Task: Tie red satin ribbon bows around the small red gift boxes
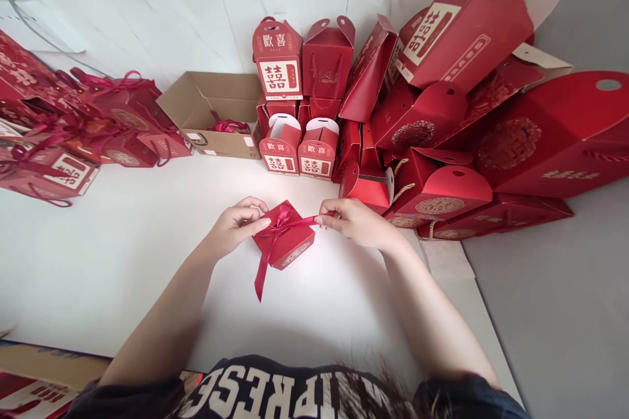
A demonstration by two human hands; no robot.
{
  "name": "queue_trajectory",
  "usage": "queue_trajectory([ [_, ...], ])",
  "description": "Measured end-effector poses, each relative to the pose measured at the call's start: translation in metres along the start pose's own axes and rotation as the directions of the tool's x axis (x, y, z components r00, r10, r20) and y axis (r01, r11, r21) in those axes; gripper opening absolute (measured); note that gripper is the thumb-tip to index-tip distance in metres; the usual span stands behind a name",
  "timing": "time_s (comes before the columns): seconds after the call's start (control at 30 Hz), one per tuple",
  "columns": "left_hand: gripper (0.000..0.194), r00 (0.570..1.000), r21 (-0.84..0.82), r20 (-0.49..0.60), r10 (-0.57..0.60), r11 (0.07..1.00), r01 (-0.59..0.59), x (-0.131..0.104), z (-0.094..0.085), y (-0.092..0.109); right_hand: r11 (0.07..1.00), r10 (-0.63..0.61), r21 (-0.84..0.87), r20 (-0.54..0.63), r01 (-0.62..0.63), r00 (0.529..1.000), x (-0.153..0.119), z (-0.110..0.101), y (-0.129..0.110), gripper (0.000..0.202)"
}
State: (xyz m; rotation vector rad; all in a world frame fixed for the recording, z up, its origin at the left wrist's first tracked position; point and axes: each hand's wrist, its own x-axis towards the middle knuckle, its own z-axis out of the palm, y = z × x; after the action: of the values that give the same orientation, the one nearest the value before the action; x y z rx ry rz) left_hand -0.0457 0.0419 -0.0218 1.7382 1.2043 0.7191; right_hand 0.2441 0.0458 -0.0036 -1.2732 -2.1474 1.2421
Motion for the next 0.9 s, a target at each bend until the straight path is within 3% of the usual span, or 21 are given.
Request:
queue_trajectory([
  [0.1,0.040,0.999,0.051,-0.041,-0.030,0.998,0.032,-0.007,0.000,0.012,1.000,-0.026,-0.015,0.005,0.026,1.000,-0.003,-0.003,-0.002,0.029],
  [0.23,0.039,0.991,-0.070,0.033,-0.131,0.989,0.133,-0.013,-0.001,0.024,0.999,-0.024,-0.038,-0.002,0.024,1.000,-0.005,-0.007,-0.004,0.028],
  [0.43,0.042,0.960,-0.171,0.108,-0.257,0.947,0.272,-0.009,0.001,0.020,0.998,-0.015,-0.056,0.076,0.019,0.997,-0.005,-0.010,0.003,0.025],
  [0.77,0.031,0.934,-0.292,0.292,-0.204,0.911,0.291,-0.006,0.000,0.017,0.991,0.001,-0.131,0.079,0.010,0.997,-0.003,-0.014,0.009,0.027],
  [0.83,0.032,0.928,-0.284,0.300,-0.219,0.909,0.306,-0.005,-0.003,0.019,0.985,0.033,-0.172,0.049,-0.024,0.998,-0.005,-0.012,0.008,0.024],
  [0.9,0.036,0.923,-0.276,0.299,-0.243,0.904,0.327,-0.005,-0.005,0.020,0.966,0.066,-0.246,-0.081,-0.084,0.995,-0.010,-0.008,0.001,0.017],
])
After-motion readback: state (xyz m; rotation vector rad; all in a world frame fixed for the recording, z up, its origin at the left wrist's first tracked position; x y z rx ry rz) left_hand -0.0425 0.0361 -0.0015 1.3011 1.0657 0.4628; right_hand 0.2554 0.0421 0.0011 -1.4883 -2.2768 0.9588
